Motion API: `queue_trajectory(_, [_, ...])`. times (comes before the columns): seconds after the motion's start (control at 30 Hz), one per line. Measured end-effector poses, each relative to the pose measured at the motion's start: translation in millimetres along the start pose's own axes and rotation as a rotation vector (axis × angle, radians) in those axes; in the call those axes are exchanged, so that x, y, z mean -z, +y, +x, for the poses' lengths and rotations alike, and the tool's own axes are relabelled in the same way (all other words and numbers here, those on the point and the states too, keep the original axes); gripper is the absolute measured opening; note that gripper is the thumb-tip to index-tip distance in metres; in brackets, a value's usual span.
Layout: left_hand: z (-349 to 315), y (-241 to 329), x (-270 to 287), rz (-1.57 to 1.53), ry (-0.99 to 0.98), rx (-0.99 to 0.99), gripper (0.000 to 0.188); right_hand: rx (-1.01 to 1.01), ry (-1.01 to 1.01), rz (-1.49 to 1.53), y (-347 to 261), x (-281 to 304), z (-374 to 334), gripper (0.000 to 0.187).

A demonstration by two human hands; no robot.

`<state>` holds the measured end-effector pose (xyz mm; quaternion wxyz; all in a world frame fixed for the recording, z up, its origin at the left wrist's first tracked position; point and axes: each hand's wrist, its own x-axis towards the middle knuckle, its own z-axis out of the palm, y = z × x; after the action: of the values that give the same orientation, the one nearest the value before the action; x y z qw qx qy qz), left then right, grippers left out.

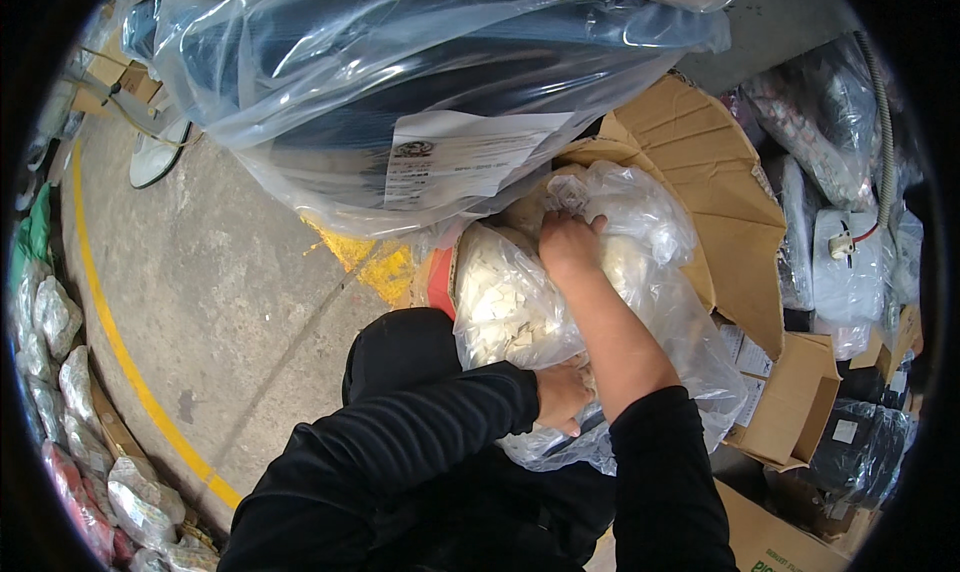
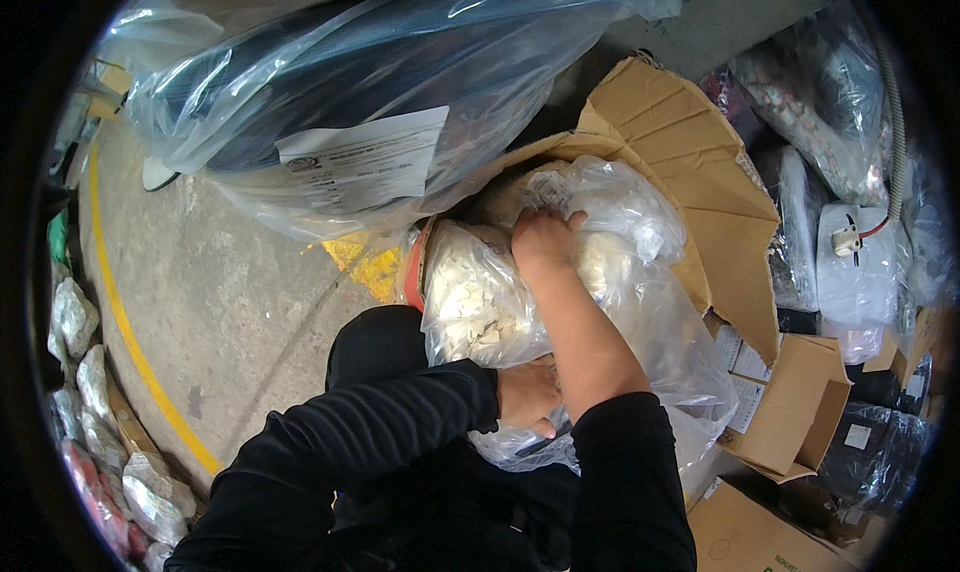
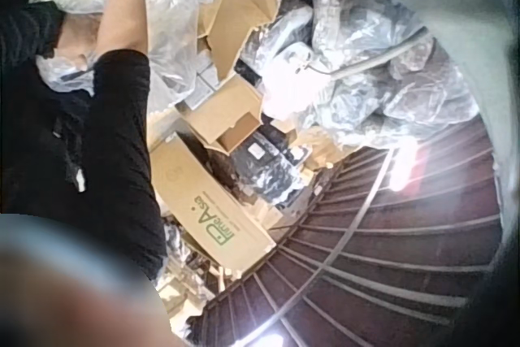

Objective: The person sits on the floor and repeatedly picks up, tears, and separates pieces of a white fibrous material from a large plastic bag. They occasionally hand pieces to a seated coworker. Later, the person stands, walks through a warehouse aisle, and retrieves a roll of white material from a shelf.

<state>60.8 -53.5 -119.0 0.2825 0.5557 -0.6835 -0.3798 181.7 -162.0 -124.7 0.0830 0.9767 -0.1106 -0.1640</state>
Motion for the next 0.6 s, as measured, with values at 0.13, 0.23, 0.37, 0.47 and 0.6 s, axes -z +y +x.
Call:
queue_trajectory(0.13, [3, -3, -5, -0.023, 0.02, 0.003, 0.073, -0.031, 0.021, -0.005, -5, 0, 2, 0.03])
queue_trajectory(0.23, [3, -3, -5, -0.017, 0.02, 0.01, 0.076, -0.051, -0.077, 0.023, -2, -7, 5, 0.033])
queue_trajectory(0.37, [-5, 2, 4, 0.081, 0.156, -0.016, 0.081, 0.005, 0.094, 0.201, 6, -11, 2, 0.038])
queue_trajectory(0.47, [-10, 8, 11, 0.131, 0.111, -0.004, 0.086, 0.047, 0.138, 0.45, 17, 5, -14, 0.05])
queue_trajectory(0.6, [-6, 15, 17, 0.446, -0.01, 0.071, 0.074, 0.066, 0.427, 0.935, 53, 48, -93, 0.03])
